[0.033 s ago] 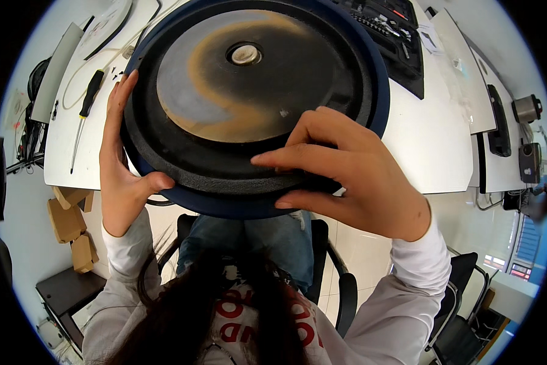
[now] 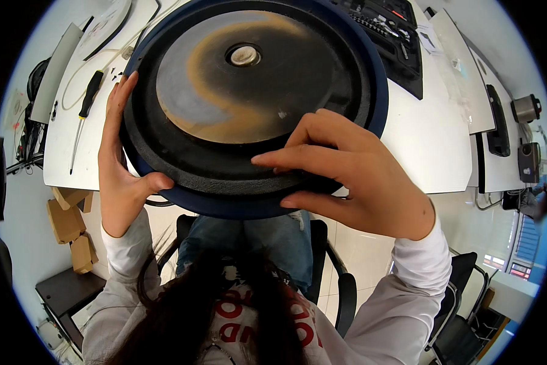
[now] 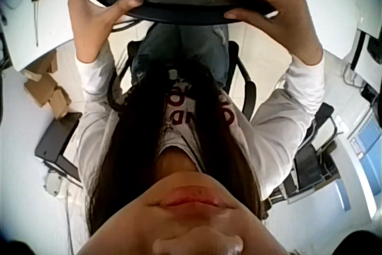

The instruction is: The person holds a large blue speaker, flips it to inspect the back, and uses a screwdriver to tighten screws around the rim. They rotate the speaker to access different screw locations and finish by placing it on the table.

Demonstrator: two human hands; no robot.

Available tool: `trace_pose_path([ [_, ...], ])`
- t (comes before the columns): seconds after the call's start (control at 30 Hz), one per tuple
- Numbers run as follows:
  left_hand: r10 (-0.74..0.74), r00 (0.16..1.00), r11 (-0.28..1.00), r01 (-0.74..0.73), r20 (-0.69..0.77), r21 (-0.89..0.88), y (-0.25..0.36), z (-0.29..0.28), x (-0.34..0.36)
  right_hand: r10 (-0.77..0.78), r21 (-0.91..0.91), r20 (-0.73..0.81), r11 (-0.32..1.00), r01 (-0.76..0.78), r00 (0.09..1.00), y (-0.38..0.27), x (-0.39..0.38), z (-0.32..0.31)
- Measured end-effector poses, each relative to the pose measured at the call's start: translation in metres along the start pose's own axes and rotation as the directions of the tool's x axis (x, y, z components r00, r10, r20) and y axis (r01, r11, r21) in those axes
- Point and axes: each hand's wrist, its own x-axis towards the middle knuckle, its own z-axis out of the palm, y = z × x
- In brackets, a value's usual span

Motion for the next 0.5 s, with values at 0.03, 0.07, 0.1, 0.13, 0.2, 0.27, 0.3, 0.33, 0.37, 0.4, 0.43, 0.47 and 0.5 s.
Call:
trace_pose_path([
  [0.03,-0.012,1.000,1.000,0.012,-0.003,-0.004,0.000,-0.001,0.000,-0.002,-0.002,0.021,1.000,0.003,1.000,0.001,0.000,-0.002],
  [0.07,-0.025,1.000,1.000,0.025,-0.006,-0.008,0.000,-0.001,0.000,-0.006,-0.004,0.043,1.000,0.006,0.999,0.003,0.001,-0.005],
  [0.1,-0.035,0.999,0.999,0.034,-0.009,-0.038,-0.001,0.000,0.000,-0.001,-0.008,0.059,1.000,0.002,0.998,0.004,0.001,-0.006],
  [0.13,-0.045,0.999,0.997,0.044,-0.012,-0.068,-0.001,0.003,0.001,0.007,0.010,0.044,1.000,-0.007,0.999,0.004,0.001,-0.005],
  [0.2,-0.063,0.997,0.993,0.059,-0.033,-0.107,0.000,0.004,-0.001,0.013,0.055,0.017,0.998,-0.014,1.000,0.002,0.001,-0.004],
  [0.27,-0.074,0.996,0.990,0.066,-0.057,-0.125,0.003,0.002,-0.004,0.007,0.035,-0.021,0.999,-0.007,1.000,0.000,0.001,-0.003],
  [0.3,-0.076,0.995,0.988,0.067,-0.058,-0.141,0.003,0.003,-0.004,0.010,0.022,-0.041,1.000,-0.009,0.999,-0.002,0.000,-0.001],
  [0.33,-0.076,0.996,0.985,0.068,-0.046,-0.157,0.004,0.002,-0.004,0.030,0.018,-0.060,0.999,-0.029,0.998,-0.003,-0.001,0.001],
  [0.37,-0.076,0.996,0.984,0.068,-0.039,-0.162,0.004,0.002,-0.004,0.050,0.015,-0.079,0.999,-0.049,0.996,-0.005,-0.001,0.003],
  [0.4,-0.076,0.997,0.984,0.069,-0.034,-0.165,0.005,0.002,-0.005,0.069,0.011,-0.098,0.998,-0.068,0.993,-0.007,-0.002,0.005],
  [0.43,-0.076,0.996,0.985,0.070,-0.035,-0.157,0.005,0.002,-0.007,0.086,0.013,-0.111,0.996,-0.085,0.990,-0.010,-0.002,0.007],
  [0.47,-0.063,0.998,0.987,0.058,-0.026,-0.152,0.005,0.001,-0.008,0.102,0.015,-0.124,0.995,-0.101,0.987,-0.013,-0.002,0.009],
  [0.5,-0.048,0.999,0.988,0.045,-0.018,-0.151,0.006,0.001,-0.009,0.120,0.015,-0.137,0.993,-0.119,0.983,-0.015,-0.001,0.010],
])
